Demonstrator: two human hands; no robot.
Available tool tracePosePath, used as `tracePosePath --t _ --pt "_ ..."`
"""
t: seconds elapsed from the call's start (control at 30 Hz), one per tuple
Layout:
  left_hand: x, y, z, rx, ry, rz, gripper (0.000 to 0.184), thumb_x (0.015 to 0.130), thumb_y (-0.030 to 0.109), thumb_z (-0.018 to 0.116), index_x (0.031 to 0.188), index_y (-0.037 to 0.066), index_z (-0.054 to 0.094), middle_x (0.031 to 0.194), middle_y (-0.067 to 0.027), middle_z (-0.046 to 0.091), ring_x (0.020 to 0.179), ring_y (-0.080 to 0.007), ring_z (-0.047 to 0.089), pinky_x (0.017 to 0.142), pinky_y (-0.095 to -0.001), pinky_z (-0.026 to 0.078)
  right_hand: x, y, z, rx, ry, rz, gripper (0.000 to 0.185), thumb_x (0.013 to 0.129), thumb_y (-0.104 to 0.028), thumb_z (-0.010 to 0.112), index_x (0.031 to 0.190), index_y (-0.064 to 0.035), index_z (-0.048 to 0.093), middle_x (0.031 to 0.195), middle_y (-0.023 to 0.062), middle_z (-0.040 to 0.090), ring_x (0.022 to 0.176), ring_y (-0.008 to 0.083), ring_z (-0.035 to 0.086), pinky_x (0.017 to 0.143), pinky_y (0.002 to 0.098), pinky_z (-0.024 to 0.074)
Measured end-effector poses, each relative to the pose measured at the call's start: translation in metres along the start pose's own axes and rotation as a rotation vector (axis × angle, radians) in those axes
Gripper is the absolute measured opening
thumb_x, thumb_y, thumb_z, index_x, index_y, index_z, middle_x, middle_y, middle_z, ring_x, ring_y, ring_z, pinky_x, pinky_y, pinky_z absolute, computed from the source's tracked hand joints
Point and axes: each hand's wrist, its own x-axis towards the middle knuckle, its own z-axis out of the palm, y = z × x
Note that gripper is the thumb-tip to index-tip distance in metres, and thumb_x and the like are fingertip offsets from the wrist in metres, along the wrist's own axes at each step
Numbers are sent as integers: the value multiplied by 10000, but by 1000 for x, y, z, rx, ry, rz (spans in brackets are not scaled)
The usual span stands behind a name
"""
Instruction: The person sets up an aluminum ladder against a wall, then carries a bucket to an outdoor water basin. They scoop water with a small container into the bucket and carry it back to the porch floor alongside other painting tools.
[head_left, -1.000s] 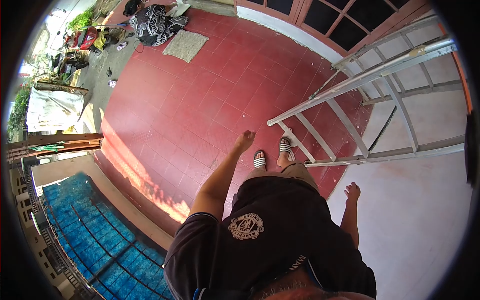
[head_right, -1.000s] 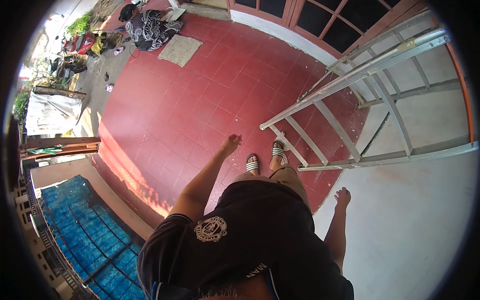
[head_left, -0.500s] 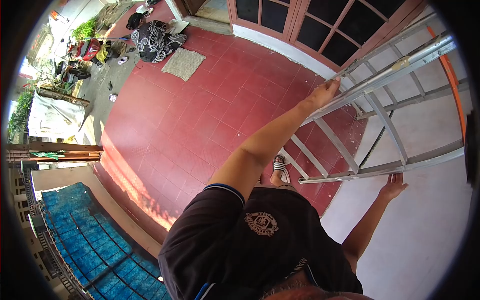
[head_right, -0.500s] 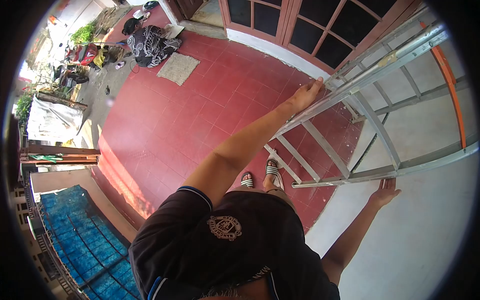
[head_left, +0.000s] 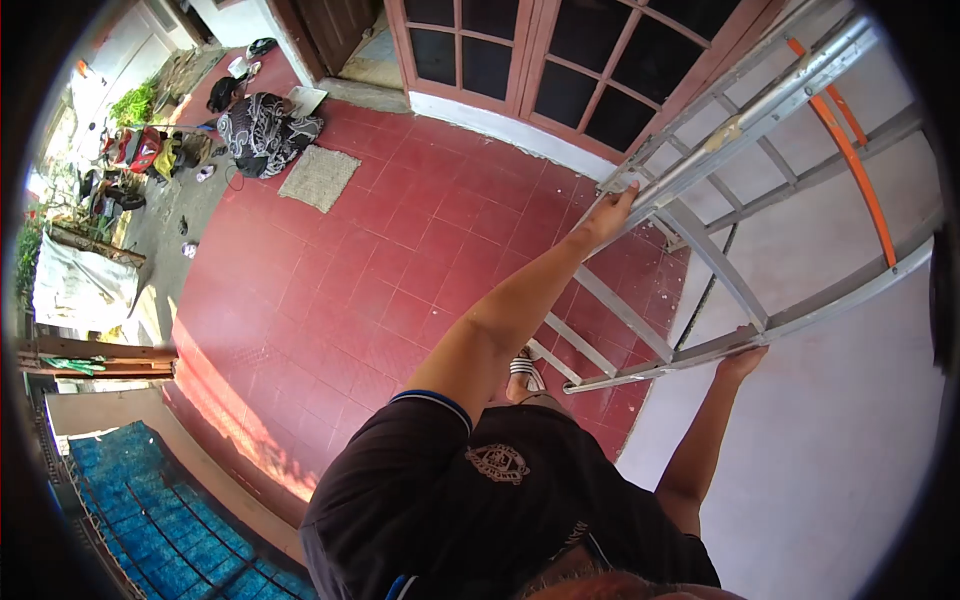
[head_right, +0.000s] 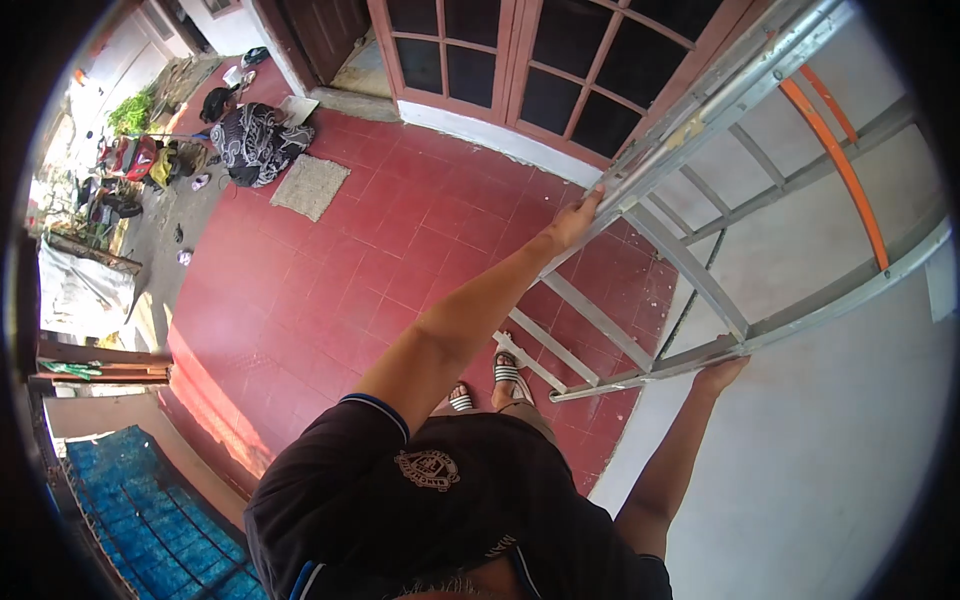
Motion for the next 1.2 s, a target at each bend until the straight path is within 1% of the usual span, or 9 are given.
tracePosePath --t 0.03,0.07,0.13,0.27,0.37,0.47,0.5,0.63,1.2 --pt "5 -6 8 -96 17 30 941 816 776 276 1187 -27 599 1069 -227 635 1078 -309 575 937 -370 410 9 7 -3 75 3 -41 376 947 -462 397 1042 -114 502 857 48 549 827 193 544 757 352 456" --pt "25 -24 9 -49 5 -52 866 862 718 303 1262 -13 538 1227 -259 552 1194 -337 505 999 -355 367 10 9 -2 114 39 -39 358 947 -454 414 1037 -114 488 832 43 530 798 189 543 718 331 458" --pt "39 -39 15 -114 11 -33 857 866 703 310 1249 -29 543 1183 -264 571 1119 -331 551 951 -345 400 26 23 -13 198 -36 -74 369 953 -454 371 1043 -113 480 823 55 531 763 198 546 717 332 460" --pt "48 -53 19 -250 26 24 839 872 687 315 1231 -32 557 1129 -252 596 1053 -332 578 917 -352 423 6 9 9 201 121 -4 376 953 -433 345 1022 -92 487 836 66 555 756 205 550 717 342 460" --pt "23 -30 20 -310 62 -8 782 888 644 345 1172 -41 594 990 -210 633 940 -278 599 841 -332 449 5 13 5 173 156 -23 384 951 -424 326 990 -85 502 798 78 564 737 220 554 707 357 464" --pt "56 -66 24 -377 71 49 749 906 603 363 1152 -66 593 949 -193 631 890 -245 603 753 -326 470 10 14 5 158 165 -36 384 952 -414 318 991 -80 505 786 81 563 733 222 555 700 356 460" --pt "51 -62 25 -411 100 85 690 920 562 371 1051 -65 627 853 -161 627 762 -208 604 634 -318 469 10 15 5 157 160 -27 379 954 -405 324 1018 -73 496 814 76 560 750 210 553 704 344 452" --pt "31 -50 29 -542 127 143 607 928 527 372 869 -22 623 682 -113 592 560 -173 555 529 -313 427 7 14 8 179 170 -53 372 945 -394 333 995 -69 506 797 76 561 722 209 545 682 344 446" --pt "-2 -48 24 -535 216 199 551 952 451 384 804 -17 634 599 -73 575 540 -156 548 509 -283 417 7 15 10 240 132 -22 372 927 -409 367 927 -88 555 750 43 560 676 184 546 647 328 444"
